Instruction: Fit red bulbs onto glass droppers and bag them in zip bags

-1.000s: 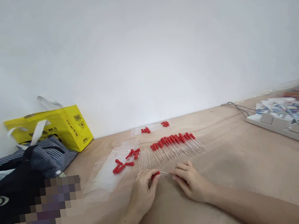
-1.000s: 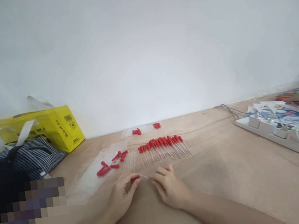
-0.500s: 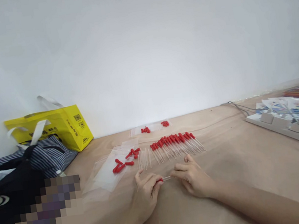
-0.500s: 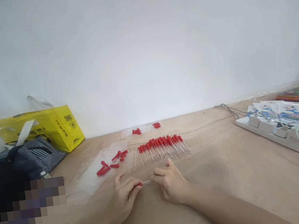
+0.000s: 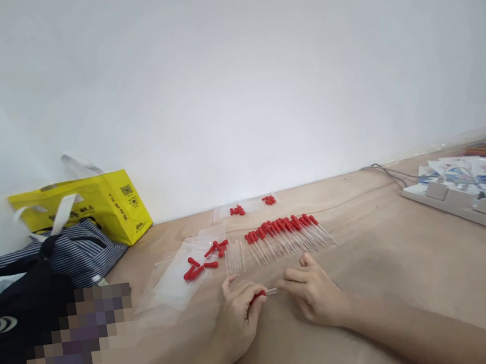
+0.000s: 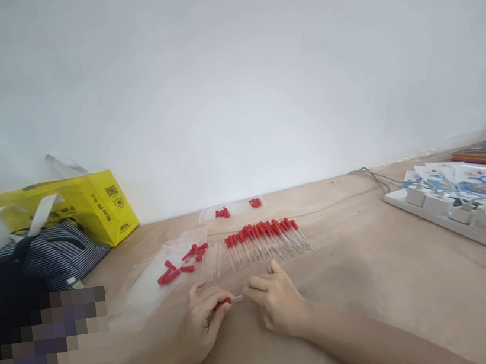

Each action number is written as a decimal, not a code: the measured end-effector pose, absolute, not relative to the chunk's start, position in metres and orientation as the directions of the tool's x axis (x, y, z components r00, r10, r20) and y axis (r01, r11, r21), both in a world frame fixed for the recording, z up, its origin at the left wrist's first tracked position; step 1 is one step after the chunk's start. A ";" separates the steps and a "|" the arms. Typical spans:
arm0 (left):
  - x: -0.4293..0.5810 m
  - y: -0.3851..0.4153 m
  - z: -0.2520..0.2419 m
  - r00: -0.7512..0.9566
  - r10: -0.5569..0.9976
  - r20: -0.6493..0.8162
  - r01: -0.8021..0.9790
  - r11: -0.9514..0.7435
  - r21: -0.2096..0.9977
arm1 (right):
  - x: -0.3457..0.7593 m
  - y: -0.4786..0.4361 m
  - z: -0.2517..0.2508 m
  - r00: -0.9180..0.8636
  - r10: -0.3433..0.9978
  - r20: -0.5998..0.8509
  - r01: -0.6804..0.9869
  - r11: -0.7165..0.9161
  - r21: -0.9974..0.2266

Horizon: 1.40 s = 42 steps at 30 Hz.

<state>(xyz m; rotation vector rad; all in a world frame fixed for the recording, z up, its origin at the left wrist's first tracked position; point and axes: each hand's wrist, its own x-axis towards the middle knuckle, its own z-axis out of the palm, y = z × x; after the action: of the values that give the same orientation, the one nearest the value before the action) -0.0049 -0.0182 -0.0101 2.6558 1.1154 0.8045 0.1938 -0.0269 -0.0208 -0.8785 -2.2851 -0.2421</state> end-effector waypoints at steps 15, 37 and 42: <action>-0.001 -0.018 -0.004 0.632 0.665 0.399 0.619 -0.742 0.257 | 0.186 -0.026 -0.012 -0.584 0.688 0.431 0.700 0.695 -0.163; -0.066 0.026 0.014 0.092 0.906 0.412 0.996 -0.078 -0.051 | 0.143 0.045 -0.005 0.149 0.942 0.302 0.888 0.007 -0.459; -0.070 0.030 0.014 0.080 0.927 0.367 0.996 -0.061 -0.063 | 0.132 0.057 -0.007 0.178 0.933 0.313 0.907 -0.032 -0.419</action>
<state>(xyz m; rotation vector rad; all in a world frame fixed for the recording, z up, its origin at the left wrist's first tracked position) -0.0704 0.0296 0.0136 2.5058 2.3291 0.4001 0.1321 0.0572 -0.0072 -1.9340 -1.7260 0.0640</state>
